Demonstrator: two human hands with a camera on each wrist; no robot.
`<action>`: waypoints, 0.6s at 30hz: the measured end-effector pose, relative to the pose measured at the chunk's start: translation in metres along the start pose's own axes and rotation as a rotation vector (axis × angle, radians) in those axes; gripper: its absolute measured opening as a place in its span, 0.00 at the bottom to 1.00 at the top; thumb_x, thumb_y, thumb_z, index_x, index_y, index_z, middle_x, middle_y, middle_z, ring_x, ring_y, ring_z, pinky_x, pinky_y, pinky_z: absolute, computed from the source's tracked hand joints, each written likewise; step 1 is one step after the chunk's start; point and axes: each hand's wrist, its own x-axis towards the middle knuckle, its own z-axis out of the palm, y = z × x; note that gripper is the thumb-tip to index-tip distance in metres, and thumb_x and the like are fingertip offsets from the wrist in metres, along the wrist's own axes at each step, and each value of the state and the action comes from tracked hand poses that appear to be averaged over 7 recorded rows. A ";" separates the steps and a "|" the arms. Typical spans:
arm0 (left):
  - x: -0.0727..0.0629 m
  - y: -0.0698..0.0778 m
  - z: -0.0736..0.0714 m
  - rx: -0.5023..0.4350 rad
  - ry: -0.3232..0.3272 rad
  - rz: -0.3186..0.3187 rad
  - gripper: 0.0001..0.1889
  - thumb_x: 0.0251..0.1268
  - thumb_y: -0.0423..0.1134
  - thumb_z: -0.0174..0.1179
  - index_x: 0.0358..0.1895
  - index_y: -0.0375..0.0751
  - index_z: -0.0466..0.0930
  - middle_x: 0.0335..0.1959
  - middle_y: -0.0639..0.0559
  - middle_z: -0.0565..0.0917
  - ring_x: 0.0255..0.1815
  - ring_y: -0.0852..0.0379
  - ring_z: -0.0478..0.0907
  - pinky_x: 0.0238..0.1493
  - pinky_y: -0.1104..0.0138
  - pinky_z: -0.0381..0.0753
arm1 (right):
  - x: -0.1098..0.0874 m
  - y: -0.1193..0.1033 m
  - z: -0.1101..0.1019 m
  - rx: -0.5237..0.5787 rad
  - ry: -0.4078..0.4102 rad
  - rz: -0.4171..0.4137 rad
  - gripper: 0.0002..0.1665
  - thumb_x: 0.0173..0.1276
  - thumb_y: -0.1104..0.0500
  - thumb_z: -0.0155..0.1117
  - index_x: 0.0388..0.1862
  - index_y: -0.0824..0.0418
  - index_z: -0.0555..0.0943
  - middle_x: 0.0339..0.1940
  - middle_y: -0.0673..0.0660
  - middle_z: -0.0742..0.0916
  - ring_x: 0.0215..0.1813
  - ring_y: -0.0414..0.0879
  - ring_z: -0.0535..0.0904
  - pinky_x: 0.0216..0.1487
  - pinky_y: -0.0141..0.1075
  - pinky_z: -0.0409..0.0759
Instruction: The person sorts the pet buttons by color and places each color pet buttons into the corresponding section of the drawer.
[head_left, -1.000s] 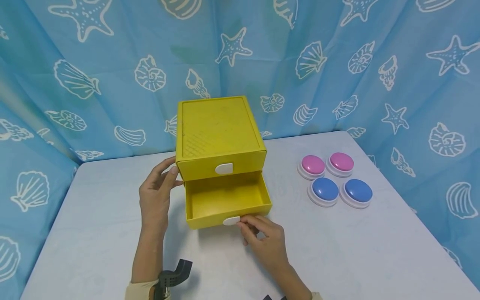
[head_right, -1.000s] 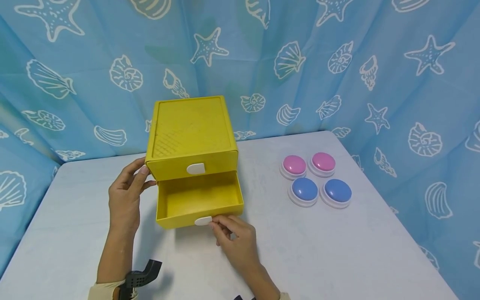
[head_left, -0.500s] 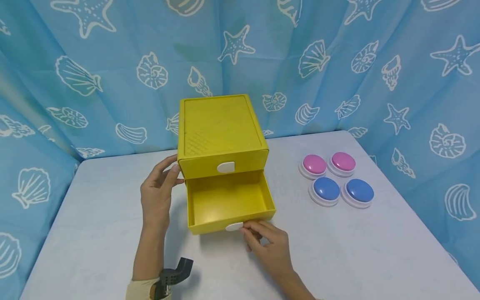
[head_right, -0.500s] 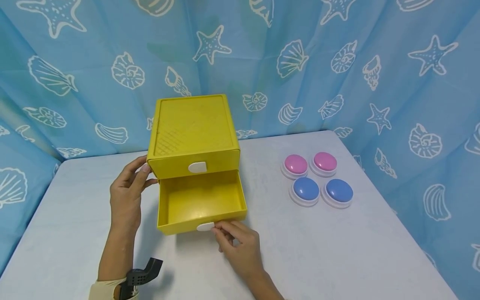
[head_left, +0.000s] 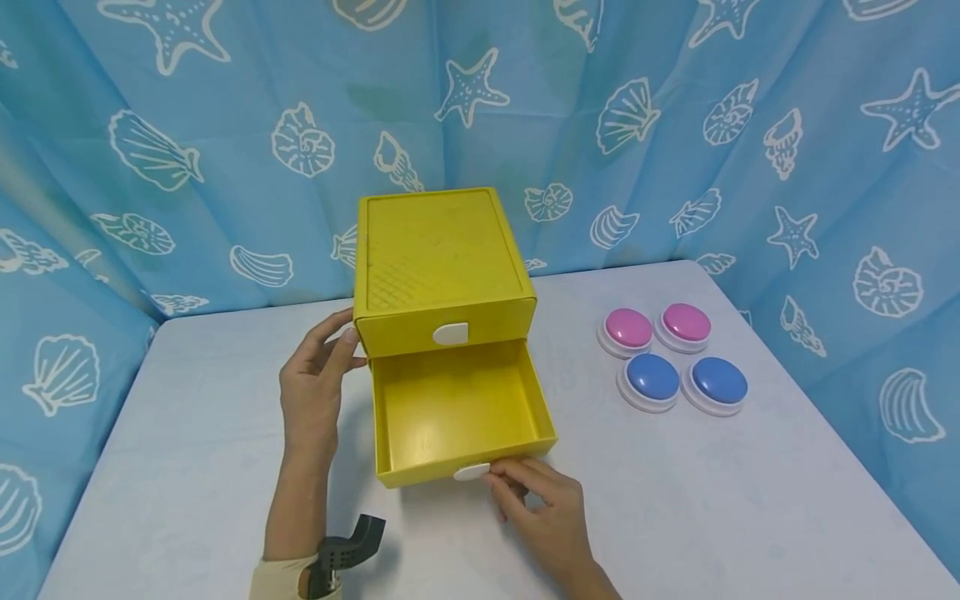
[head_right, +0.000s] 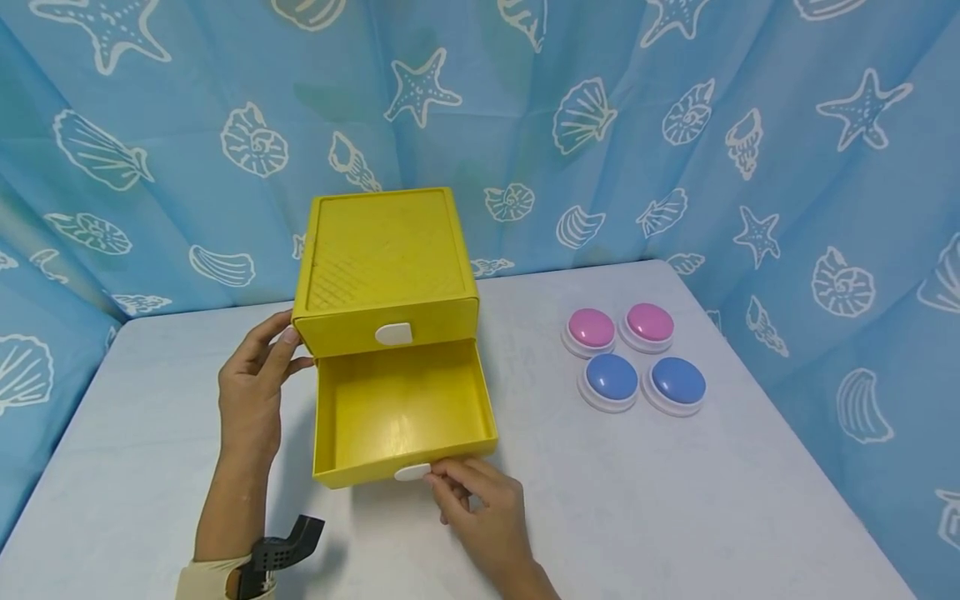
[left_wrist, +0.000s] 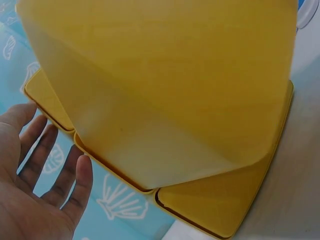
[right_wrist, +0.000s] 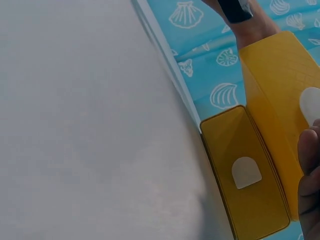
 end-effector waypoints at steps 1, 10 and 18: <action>0.000 0.000 0.000 -0.001 0.000 0.001 0.19 0.71 0.54 0.61 0.61 0.58 0.82 0.56 0.57 0.84 0.51 0.55 0.81 0.48 0.69 0.83 | -0.004 0.004 0.000 0.004 -0.002 0.003 0.16 0.53 0.79 0.72 0.37 0.64 0.86 0.22 0.50 0.83 0.22 0.36 0.75 0.23 0.23 0.74; 0.000 0.001 0.000 0.007 0.001 -0.006 0.19 0.70 0.54 0.61 0.61 0.59 0.81 0.57 0.58 0.83 0.51 0.56 0.81 0.49 0.68 0.83 | -0.012 0.003 0.000 0.049 -0.004 -0.032 0.18 0.51 0.82 0.71 0.38 0.66 0.86 0.24 0.51 0.84 0.21 0.35 0.75 0.22 0.22 0.74; -0.001 0.002 0.001 0.015 0.010 -0.018 0.20 0.70 0.56 0.61 0.61 0.59 0.82 0.57 0.60 0.83 0.53 0.57 0.81 0.48 0.69 0.83 | -0.012 0.004 -0.006 -0.014 0.016 -0.016 0.15 0.54 0.80 0.70 0.37 0.65 0.86 0.21 0.49 0.83 0.22 0.36 0.76 0.25 0.24 0.76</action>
